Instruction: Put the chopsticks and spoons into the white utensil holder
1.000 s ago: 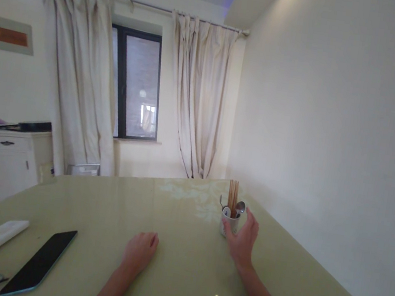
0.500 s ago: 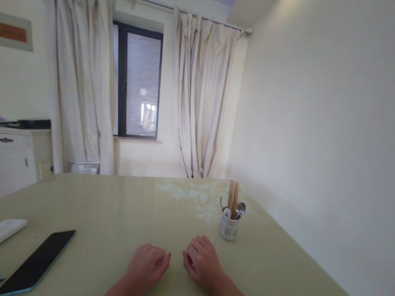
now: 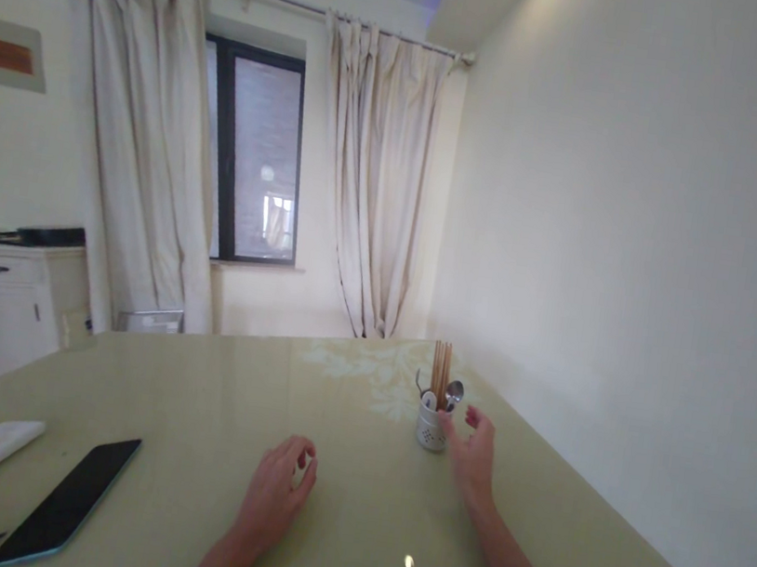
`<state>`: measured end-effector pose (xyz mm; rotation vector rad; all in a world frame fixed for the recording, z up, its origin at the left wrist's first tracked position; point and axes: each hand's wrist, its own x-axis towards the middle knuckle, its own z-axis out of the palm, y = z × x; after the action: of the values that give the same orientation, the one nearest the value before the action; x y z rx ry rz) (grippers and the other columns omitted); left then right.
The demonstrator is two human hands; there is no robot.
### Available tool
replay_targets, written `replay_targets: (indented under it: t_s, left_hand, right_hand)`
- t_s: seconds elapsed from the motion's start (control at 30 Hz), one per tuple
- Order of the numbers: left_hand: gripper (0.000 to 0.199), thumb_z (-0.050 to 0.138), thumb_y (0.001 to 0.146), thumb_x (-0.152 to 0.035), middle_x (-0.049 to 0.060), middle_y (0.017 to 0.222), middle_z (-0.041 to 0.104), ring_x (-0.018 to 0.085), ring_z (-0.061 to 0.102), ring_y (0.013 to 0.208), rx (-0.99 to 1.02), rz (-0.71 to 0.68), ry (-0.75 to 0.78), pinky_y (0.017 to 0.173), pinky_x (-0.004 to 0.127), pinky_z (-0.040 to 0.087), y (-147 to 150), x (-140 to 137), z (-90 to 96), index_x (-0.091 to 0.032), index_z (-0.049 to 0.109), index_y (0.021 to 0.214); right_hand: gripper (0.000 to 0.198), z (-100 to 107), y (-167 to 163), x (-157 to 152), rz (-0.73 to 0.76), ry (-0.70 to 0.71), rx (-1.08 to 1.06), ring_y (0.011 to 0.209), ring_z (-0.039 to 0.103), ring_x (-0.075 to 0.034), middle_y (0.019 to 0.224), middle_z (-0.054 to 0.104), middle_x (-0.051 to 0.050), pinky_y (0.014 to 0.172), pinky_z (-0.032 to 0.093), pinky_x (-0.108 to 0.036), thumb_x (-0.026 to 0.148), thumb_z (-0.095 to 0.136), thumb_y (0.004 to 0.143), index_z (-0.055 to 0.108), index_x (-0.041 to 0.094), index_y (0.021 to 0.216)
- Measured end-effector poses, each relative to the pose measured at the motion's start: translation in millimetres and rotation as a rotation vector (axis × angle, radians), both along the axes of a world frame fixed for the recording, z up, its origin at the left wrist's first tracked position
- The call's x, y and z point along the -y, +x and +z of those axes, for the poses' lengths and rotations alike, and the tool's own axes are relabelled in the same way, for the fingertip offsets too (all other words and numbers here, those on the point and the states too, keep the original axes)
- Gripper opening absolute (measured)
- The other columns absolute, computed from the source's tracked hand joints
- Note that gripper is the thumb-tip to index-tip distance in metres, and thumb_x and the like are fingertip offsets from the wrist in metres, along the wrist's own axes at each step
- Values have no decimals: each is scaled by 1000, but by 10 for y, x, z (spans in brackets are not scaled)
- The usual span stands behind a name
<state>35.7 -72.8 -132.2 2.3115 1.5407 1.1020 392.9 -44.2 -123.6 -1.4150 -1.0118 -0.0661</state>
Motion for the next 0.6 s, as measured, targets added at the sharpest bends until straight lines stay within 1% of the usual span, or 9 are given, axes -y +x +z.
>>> replay_targets:
  t_s: [0.03, 0.1, 0.2, 0.37, 0.53, 0.6]
  left_hand:
    - [22, 45, 96, -34, 5, 86, 69, 20, 64, 79, 19, 8, -8, 82, 34, 45, -3, -8, -1, -22, 64, 96]
    - [23, 45, 97, -34, 5, 87, 70, 20, 63, 78, 34, 6, -18, 82, 35, 46, 3, -10, -2, -23, 65, 97]
    - [24, 45, 97, -36, 6, 89, 70, 20, 63, 79, 50, -7, -18, 84, 35, 47, 26, 2, -7, -23, 66, 97]
    - [29, 47, 95, -41, 6, 90, 70, 21, 64, 80, 161, 26, -3, 81, 35, 51, 58, -13, -38, -23, 65, 110]
    - [38, 47, 94, -47, 7, 96, 69, 23, 65, 86, 298, 20, -87, 68, 31, 52, 63, -39, -38, -22, 61, 119]
    - [41, 48, 94, -51, 9, 101, 70, 24, 66, 90, 368, 15, -110, 70, 32, 53, 57, -43, -15, -21, 60, 119]
  right_hand:
    - [70, -34, 0, -24, 47, -50, 4, 101, 66, -36, 112, 69, -19, 83, 52, -46, 74, 70, 73, 61, 16, 112]
    - [63, -85, -42, -62, 127, -136, 14, 99, 71, -37, 108, 75, -17, 83, 55, -47, 67, 76, 69, 66, 18, 108]
    - [53, -91, -138, -95, 187, -214, 31, 99, 74, -37, 108, 78, -15, 87, 55, -49, 57, 77, 71, 68, 20, 108]
    - [50, -27, -365, -108, 277, -264, 95, 101, 74, -39, 109, 78, -16, 88, 55, -52, 54, 78, 72, 69, 20, 108]
    - [50, 23, -721, -110, 421, -289, 161, 98, 73, -38, 106, 77, -16, 88, 55, -51, 51, 84, 70, 72, 19, 107]
    - [51, 66, -879, -111, 512, -305, 190, 94, 73, -36, 105, 78, -14, 85, 56, -49, 49, 86, 68, 73, 19, 107]
